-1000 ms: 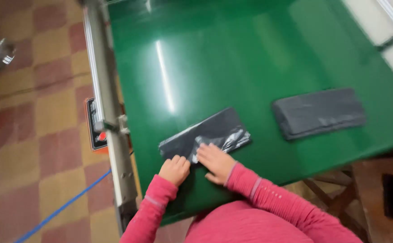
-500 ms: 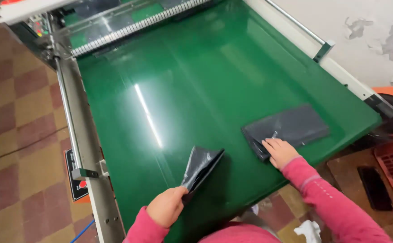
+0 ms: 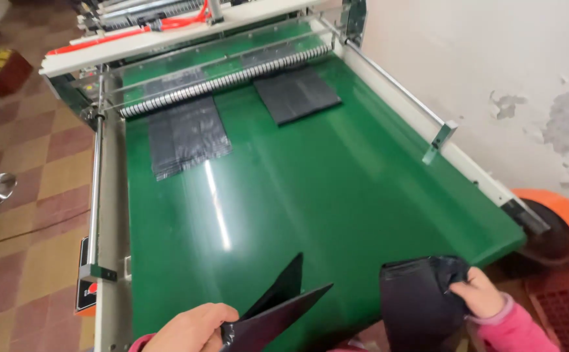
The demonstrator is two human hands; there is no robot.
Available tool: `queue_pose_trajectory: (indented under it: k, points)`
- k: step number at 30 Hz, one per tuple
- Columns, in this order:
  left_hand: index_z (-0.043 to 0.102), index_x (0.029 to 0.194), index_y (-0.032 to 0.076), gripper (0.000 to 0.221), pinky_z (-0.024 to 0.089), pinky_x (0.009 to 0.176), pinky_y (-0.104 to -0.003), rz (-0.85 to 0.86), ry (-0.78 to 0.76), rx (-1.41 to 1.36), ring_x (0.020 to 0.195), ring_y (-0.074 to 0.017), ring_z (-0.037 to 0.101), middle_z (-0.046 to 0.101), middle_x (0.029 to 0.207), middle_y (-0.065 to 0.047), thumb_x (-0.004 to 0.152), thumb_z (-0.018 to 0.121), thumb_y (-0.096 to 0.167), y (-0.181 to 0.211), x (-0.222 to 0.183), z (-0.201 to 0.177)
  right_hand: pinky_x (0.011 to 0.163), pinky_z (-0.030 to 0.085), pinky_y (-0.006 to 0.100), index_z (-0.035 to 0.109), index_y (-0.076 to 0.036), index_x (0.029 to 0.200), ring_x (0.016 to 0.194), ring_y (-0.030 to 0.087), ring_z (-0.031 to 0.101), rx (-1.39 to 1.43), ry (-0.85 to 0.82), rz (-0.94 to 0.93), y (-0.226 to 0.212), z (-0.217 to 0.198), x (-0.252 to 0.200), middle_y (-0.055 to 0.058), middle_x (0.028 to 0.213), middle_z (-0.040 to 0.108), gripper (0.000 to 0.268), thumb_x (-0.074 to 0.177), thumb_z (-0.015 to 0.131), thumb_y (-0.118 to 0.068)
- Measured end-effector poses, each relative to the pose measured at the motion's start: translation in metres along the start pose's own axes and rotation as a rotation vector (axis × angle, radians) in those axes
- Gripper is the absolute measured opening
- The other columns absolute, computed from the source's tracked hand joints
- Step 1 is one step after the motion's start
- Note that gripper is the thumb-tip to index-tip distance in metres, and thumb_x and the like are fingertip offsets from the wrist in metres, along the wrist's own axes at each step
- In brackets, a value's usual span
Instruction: The person is folding black plastic bags that come off a conveyor belt and putting them in a red crate.
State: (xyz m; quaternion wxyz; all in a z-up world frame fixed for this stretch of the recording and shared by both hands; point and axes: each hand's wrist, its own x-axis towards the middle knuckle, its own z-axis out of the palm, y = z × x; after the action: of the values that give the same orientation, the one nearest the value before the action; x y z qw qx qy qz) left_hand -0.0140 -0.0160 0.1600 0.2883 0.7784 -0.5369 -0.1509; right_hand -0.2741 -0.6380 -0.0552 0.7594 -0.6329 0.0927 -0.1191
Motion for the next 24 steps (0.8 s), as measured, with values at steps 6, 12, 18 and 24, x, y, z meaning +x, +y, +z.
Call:
queue_pose_trajectory:
  k: [6,12,18,24]
  points:
    - [0.062,0.114,0.006,0.032,0.057,0.071,-0.038,-0.034,0.102,0.023,0.081,-0.0324,0.071,0.068,0.087,-0.014,0.082,0.066,0.004,0.059,0.049,-0.021,0.074,0.054,0.035,0.070,0.002,0.113,0.084,0.020,0.066,-0.201,0.118,-0.086,-0.134,-0.013,0.099,0.007,0.095,0.072,0.042,0.074,0.056,0.010]
    - [0.061,0.118,0.005,0.034,0.057,0.080,-0.038,-0.085,0.226,0.073,0.092,-0.0360,0.072,0.071,0.098,-0.017,0.085,0.054,0.001,0.073,0.069,-0.015,0.084,0.052,0.030,0.068,0.002,0.115,0.092,0.009,0.062,-0.551,0.065,-0.512,-0.246,0.018,0.211,-0.002,0.100,0.071,0.031,0.086,0.058,0.000]
    - [0.062,0.118,0.006,0.035,0.057,0.082,-0.037,-0.312,0.308,0.113,0.095,-0.0338,0.073,0.072,0.098,-0.016,0.083,0.057,0.004,0.083,0.065,-0.001,0.079,0.056,0.043,0.070,-0.003,0.116,0.088,0.035,0.069,-1.113,0.316,-0.839,-0.245,0.099,0.232,0.019,0.096,0.071,0.034,0.083,0.066,-0.001]
    - [0.063,0.118,0.007,0.035,0.057,0.081,-0.038,-0.422,0.379,0.160,0.094,-0.0331,0.073,0.073,0.097,-0.016,0.084,0.058,0.006,0.087,0.049,0.013,0.105,0.050,0.044,0.067,-0.006,0.118,0.119,0.034,0.064,-1.152,-0.252,-0.921,-0.019,0.091,0.225,0.014,0.122,0.070,0.037,0.082,0.060,0.000]
